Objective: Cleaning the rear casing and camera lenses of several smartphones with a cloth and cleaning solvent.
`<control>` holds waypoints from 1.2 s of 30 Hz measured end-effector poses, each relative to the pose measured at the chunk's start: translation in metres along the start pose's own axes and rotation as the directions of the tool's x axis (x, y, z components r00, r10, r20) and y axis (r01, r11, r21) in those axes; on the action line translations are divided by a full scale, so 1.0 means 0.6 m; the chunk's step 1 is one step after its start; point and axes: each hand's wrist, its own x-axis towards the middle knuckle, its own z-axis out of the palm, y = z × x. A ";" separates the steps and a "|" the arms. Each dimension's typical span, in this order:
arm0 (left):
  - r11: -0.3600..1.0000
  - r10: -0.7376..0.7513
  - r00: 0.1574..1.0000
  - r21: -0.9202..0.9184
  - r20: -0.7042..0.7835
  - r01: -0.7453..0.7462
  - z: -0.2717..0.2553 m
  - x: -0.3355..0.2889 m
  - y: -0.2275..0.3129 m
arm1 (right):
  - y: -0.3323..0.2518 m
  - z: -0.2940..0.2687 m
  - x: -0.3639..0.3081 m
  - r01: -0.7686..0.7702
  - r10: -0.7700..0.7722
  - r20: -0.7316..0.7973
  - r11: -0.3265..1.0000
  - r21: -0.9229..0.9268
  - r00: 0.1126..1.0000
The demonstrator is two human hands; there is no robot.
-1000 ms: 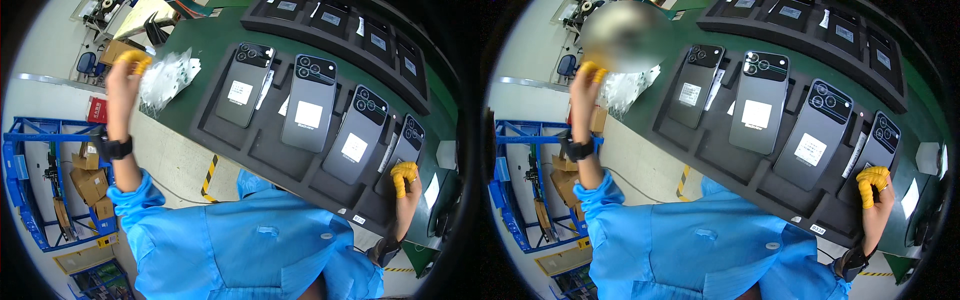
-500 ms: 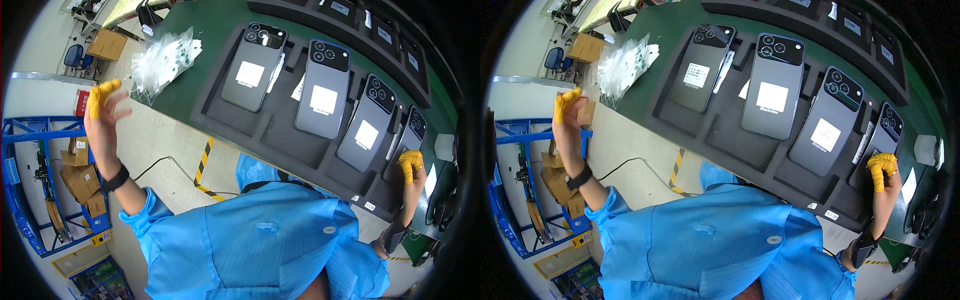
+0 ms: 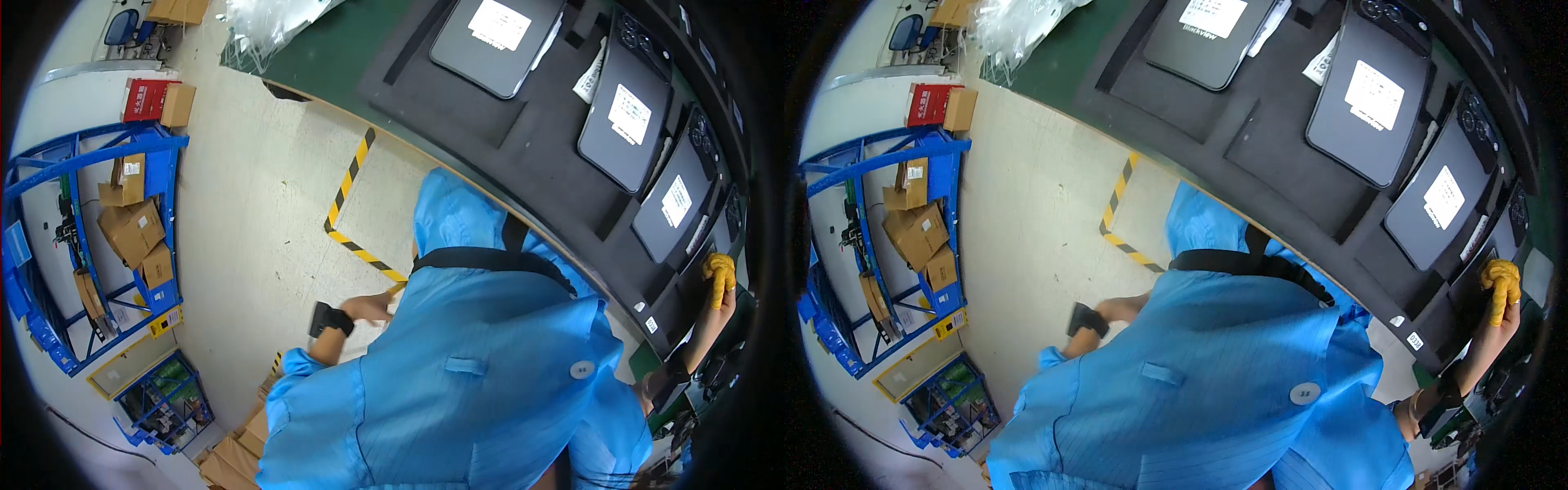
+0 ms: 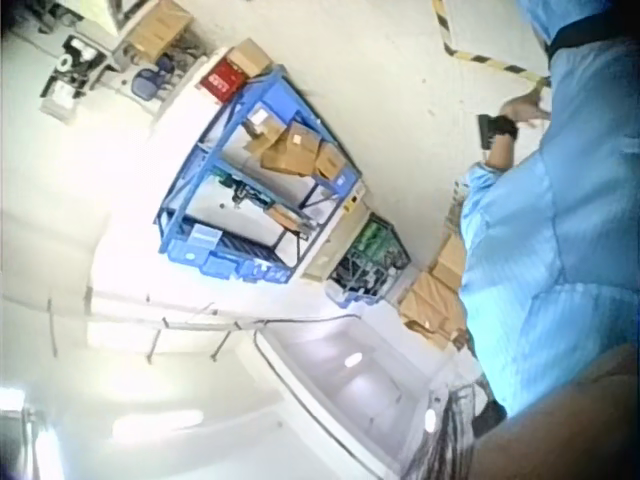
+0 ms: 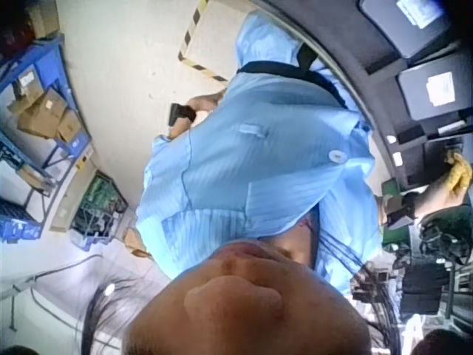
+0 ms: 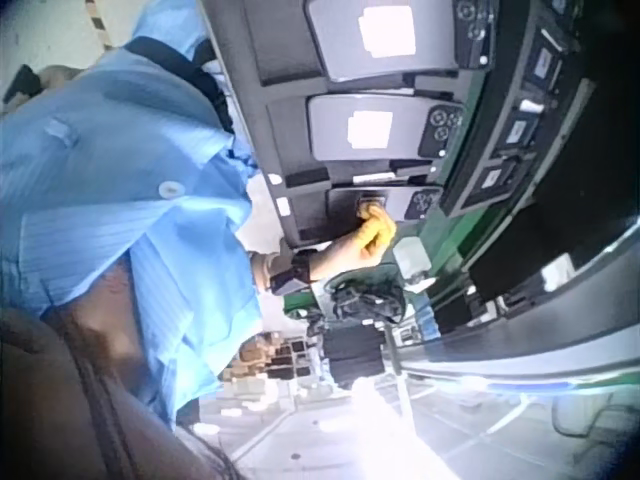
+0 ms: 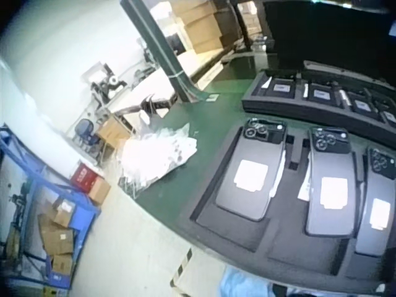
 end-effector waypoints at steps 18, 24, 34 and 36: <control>0.956 0.191 0.912 -0.140 -0.363 -0.256 -0.047 0.008 0.079 | -0.046 -0.009 -0.019 0.016 -0.014 0.031 0.999 -0.043 0.999; 0.989 0.049 0.947 0.149 -0.318 -0.001 -0.127 -0.051 0.210 | -0.068 -0.029 -0.033 -0.072 0.072 -0.200 0.997 0.006 0.977; 0.998 -0.036 0.992 0.050 -0.122 0.042 -0.174 -0.061 0.237 | -0.068 -0.027 -0.017 -0.113 0.094 -0.203 0.990 -0.088 0.975; 0.995 -0.068 0.994 -0.083 -0.081 0.062 -0.174 -0.077 0.243 | -0.059 -0.030 -0.012 -0.097 0.081 -0.181 0.992 -0.083 0.980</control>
